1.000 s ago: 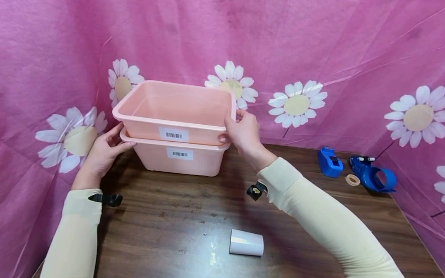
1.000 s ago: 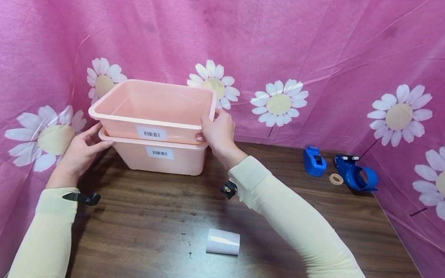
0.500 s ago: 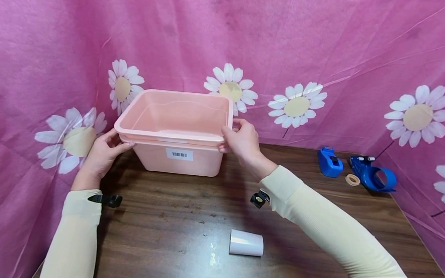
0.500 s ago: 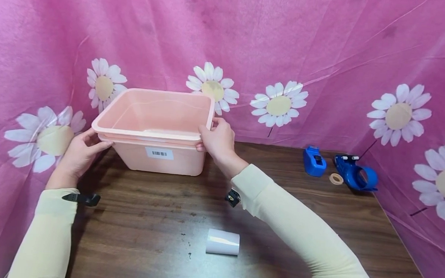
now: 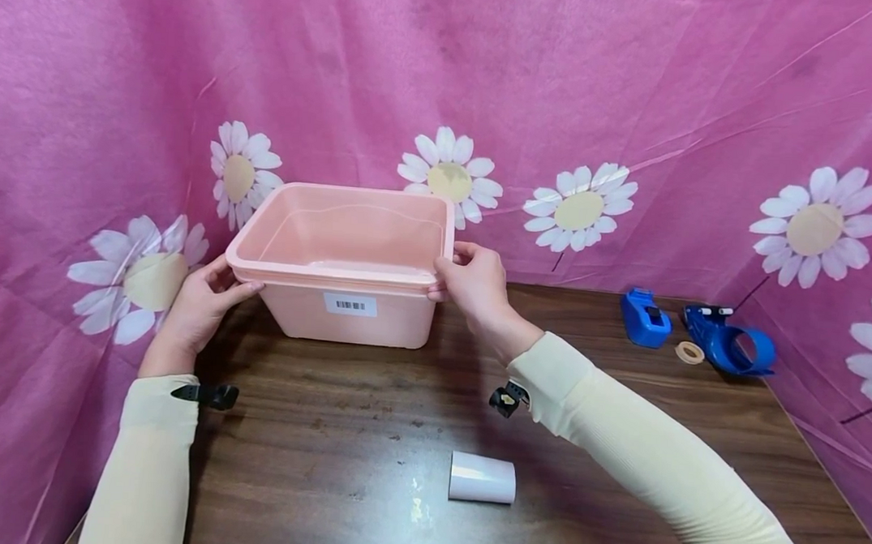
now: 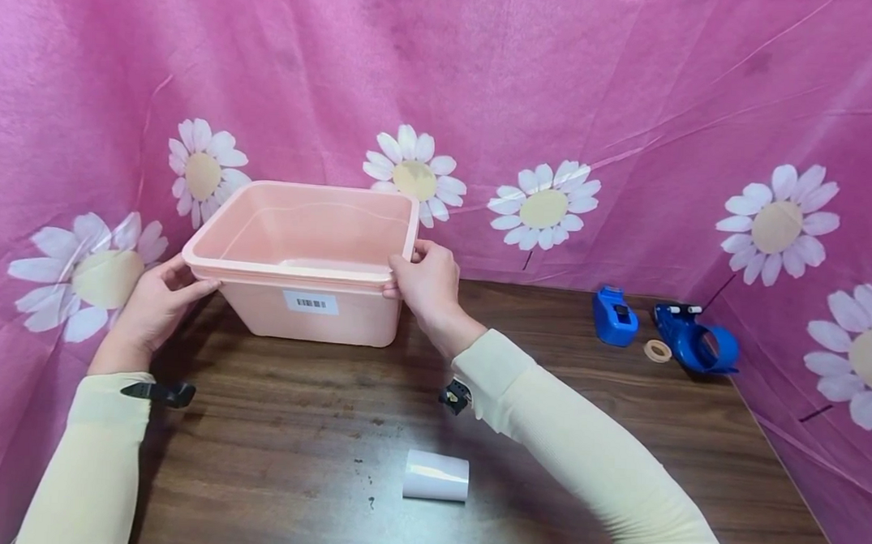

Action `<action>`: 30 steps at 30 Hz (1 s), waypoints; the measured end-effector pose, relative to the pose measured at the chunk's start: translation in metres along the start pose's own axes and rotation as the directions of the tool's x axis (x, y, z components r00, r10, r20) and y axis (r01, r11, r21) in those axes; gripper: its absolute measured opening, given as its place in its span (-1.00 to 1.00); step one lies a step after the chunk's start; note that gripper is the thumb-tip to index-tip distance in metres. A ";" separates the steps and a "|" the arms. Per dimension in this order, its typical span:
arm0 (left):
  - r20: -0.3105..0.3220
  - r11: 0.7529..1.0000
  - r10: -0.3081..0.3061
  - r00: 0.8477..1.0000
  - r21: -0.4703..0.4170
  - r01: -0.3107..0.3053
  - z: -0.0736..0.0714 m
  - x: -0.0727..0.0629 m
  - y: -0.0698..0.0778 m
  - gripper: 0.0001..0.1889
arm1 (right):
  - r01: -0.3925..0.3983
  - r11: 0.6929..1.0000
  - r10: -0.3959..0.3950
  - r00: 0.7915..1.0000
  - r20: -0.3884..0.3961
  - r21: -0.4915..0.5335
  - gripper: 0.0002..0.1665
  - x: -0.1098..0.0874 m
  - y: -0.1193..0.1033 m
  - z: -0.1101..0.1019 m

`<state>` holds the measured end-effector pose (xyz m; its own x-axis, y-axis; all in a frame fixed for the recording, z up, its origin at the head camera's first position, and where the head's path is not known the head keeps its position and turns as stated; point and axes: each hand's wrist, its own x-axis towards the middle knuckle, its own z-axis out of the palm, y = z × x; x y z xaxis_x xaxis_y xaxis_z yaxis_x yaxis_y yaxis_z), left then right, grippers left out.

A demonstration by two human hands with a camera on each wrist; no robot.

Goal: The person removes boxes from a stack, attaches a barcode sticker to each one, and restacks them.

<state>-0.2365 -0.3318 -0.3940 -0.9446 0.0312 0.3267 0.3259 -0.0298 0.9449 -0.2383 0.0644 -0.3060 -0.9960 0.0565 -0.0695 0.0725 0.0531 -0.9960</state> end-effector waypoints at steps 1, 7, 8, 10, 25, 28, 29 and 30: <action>0.002 1.000 0.000 1.000 -0.002 0.000 0.000 0.000 0.000 -0.32 | 0.001 1.000 -0.001 1.000 -0.002 0.000 -0.38 0.000 0.000 0.000; 0.010 1.000 0.001 1.000 -0.012 -0.001 0.001 0.002 -0.002 -0.31 | -0.005 1.000 0.005 1.000 -0.007 0.008 -0.37 -0.002 0.001 -0.001; 0.012 1.000 0.001 1.000 -0.015 -0.001 0.001 0.002 -0.002 -0.31 | -0.005 1.000 0.006 1.000 -0.008 0.009 -0.37 -0.003 0.002 -0.001; 0.015 1.000 0.001 1.000 -0.019 -0.001 0.000 0.003 -0.003 -0.31 | -0.004 1.000 0.004 1.000 -0.013 0.011 -0.37 -0.003 0.001 -0.001; 0.014 0.988 -0.046 0.999 0.146 0.043 -0.004 -0.007 -0.001 -0.25 | -0.002 1.000 0.003 0.999 0.032 -0.009 -0.29 -0.010 -0.002 -0.010; 0.015 0.939 -0.061 0.998 0.339 0.052 -0.008 -0.023 0.001 -0.29 | 0.021 0.999 -0.019 0.998 0.056 -0.031 -0.28 -0.018 -0.004 -0.020; 0.012 0.914 -0.059 0.998 0.404 0.049 -0.007 -0.029 0.001 -0.30 | 0.032 0.999 -0.029 0.998 0.063 -0.041 -0.29 -0.021 -0.004 -0.025; 0.005 0.879 -0.056 0.998 0.475 0.047 -0.006 -0.036 0.003 -0.31 | 0.045 0.998 -0.042 0.997 0.071 -0.050 -0.30 -0.023 -0.005 -0.031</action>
<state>-0.2019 -0.3389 -0.4027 -0.9611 0.0382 0.2734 0.2608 0.4501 0.8540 -0.2137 0.0935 -0.2977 -0.9994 -0.0163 -0.0317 0.0298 0.1051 -0.9940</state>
